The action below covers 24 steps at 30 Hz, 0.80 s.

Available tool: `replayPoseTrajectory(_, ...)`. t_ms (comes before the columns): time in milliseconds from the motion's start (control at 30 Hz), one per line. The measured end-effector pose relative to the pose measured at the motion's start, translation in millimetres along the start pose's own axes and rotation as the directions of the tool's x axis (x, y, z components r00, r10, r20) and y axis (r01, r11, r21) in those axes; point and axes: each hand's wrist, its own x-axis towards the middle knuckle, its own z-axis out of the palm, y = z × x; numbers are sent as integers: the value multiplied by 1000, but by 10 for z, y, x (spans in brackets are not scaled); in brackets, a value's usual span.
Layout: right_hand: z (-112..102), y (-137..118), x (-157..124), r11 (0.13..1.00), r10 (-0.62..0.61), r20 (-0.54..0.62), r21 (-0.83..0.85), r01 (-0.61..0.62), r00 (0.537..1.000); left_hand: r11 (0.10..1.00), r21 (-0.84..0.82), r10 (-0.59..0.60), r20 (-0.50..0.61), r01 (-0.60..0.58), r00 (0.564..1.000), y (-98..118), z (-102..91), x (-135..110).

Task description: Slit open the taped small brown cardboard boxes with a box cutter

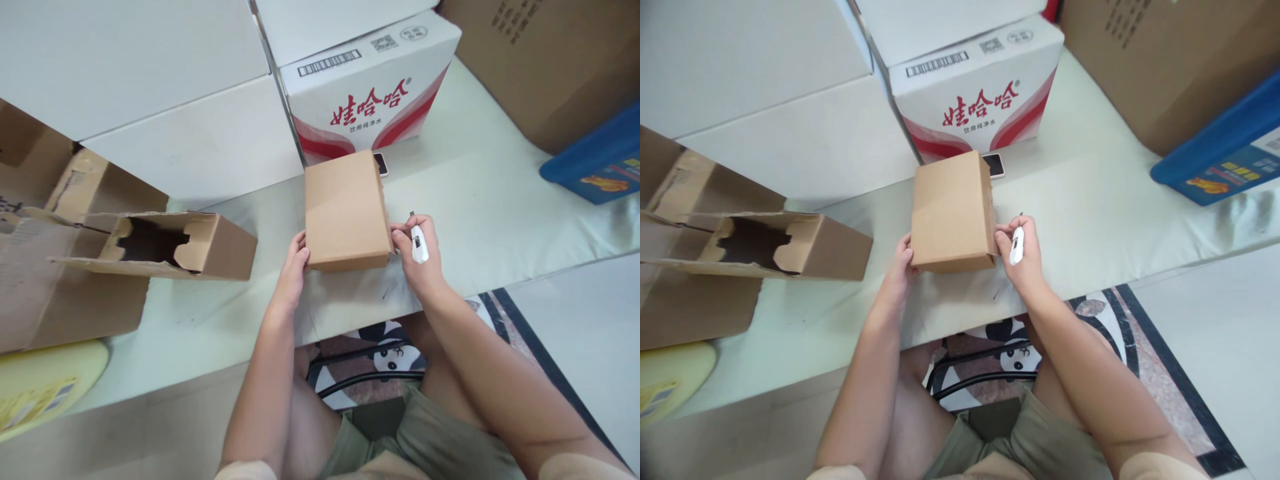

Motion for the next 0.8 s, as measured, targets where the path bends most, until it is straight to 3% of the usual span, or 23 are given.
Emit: replayPoseTrajectory(800,2,-3,-14,999,16,29,-30,-15,999,1000,-2,-7,-32,7,999,-24,-2,0)
